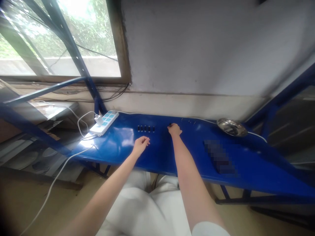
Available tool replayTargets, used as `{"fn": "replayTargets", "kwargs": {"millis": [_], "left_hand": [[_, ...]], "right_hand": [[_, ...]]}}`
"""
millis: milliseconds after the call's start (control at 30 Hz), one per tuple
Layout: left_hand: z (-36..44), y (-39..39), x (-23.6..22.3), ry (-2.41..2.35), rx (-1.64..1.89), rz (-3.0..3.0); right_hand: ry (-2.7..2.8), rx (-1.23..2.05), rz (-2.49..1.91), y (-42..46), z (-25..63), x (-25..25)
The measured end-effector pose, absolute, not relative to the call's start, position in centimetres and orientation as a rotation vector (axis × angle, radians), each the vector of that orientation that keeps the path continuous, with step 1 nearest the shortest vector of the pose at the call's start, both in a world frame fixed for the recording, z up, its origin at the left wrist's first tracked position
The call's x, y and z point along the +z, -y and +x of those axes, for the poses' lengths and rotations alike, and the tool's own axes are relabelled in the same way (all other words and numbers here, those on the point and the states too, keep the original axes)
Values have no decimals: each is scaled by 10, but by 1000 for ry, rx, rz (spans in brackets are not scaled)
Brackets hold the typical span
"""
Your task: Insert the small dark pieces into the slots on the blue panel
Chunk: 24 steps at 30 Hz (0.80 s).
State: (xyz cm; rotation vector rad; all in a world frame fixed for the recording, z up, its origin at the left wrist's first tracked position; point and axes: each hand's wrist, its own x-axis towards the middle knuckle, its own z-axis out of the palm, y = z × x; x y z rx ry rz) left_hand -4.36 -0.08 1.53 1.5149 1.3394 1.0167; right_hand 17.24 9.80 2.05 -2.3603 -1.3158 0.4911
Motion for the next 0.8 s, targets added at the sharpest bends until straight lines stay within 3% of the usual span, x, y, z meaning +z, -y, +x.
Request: {"fn": "replayTargets", "kwargs": {"millis": [300, 633, 800], "left_hand": [[-42, 2, 14, -1352, 1018, 1610], [-36, 1, 21, -1269, 1198, 1748], [-26, 5, 43, -1102, 1144, 1989]], "right_hand": [[1552, 335, -2093, -77, 152, 19], [1584, 738, -1735, -19, 138, 50], [1740, 660, -1712, 11, 128, 69]]}}
